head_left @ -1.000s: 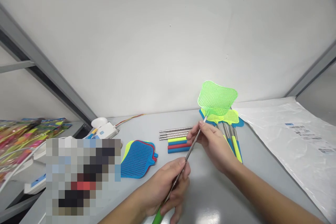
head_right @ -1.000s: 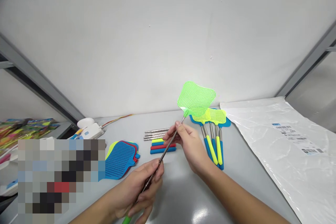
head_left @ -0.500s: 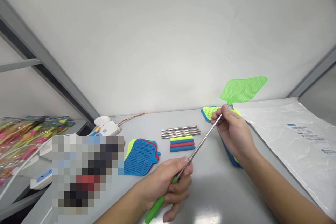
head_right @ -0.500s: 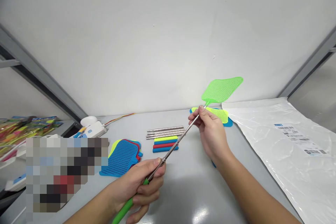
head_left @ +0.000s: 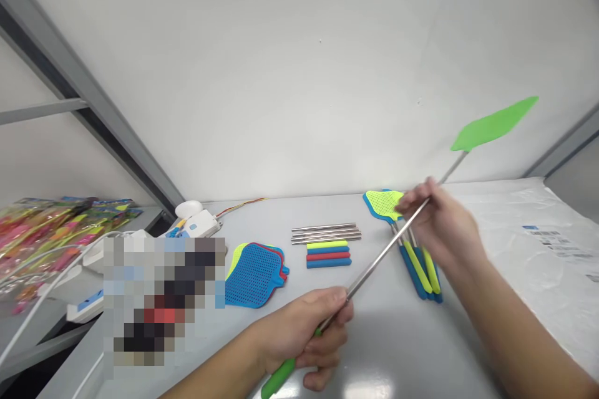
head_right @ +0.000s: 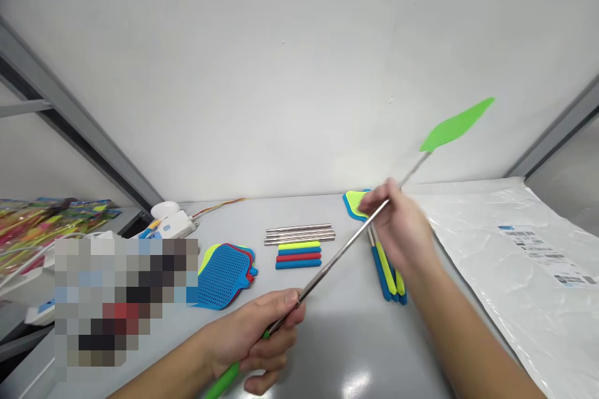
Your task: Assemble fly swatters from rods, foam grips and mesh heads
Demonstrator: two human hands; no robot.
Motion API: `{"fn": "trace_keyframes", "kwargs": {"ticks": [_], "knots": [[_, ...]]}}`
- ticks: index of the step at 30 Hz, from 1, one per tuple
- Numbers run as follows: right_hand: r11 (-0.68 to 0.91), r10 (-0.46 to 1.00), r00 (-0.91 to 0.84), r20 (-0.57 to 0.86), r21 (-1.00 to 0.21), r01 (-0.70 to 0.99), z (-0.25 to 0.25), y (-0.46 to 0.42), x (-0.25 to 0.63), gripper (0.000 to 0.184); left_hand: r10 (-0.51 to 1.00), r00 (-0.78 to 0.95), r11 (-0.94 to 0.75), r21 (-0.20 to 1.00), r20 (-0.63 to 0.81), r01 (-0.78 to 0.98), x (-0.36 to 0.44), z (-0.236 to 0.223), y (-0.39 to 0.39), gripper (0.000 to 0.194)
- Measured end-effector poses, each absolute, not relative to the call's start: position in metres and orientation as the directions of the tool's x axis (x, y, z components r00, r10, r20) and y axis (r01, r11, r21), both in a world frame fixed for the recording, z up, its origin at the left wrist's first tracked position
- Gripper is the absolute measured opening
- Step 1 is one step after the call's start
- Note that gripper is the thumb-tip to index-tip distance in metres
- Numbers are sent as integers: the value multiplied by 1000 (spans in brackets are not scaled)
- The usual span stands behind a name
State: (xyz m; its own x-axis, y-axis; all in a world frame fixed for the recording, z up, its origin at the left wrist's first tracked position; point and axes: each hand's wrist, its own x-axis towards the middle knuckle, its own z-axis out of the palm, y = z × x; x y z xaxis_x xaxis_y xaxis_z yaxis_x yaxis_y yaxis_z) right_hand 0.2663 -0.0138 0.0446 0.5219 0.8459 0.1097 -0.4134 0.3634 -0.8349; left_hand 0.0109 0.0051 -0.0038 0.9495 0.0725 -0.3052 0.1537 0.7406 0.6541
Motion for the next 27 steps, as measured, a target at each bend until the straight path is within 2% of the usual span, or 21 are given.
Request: {"fn": "trace_keyframes", "kwargs": {"ticks": [3,6,9,12,14,18,23,25,27], "knots": [[342,849,526,58,-819,-461,47,-8,301,34,40,953,713,676,-301,184,14,-10,4,30],[320,868,494,54,-822,-472,40,-8,284,36,80,950,694,701,-303,165,16,-11,5,30],[226,933,349,90,-901,-372,29,-12,239,47,155,944,684,721,-292,110,16,-9,8,32],[160,975,203,90,-918,-364,21,-19,207,51,196,942,674,735,-272,72,14,-5,10,33],[151,980,177,94,-927,-342,20,-22,202,50,187,948,674,736,-258,68,13,-3,11,32],[255,918,358,171,-946,-201,31,-23,226,44,106,965,682,723,-241,106,11,-1,10,35],[492,678,704,211,-842,-221,46,-15,279,39,17,965,639,745,-261,190,12,-4,6,35],[516,648,725,234,-835,-192,47,-13,287,39,6,965,635,747,-262,198,13,-6,5,34],[498,687,686,240,-843,-204,44,-13,279,41,21,967,643,744,-253,180,13,-6,6,33]]}}
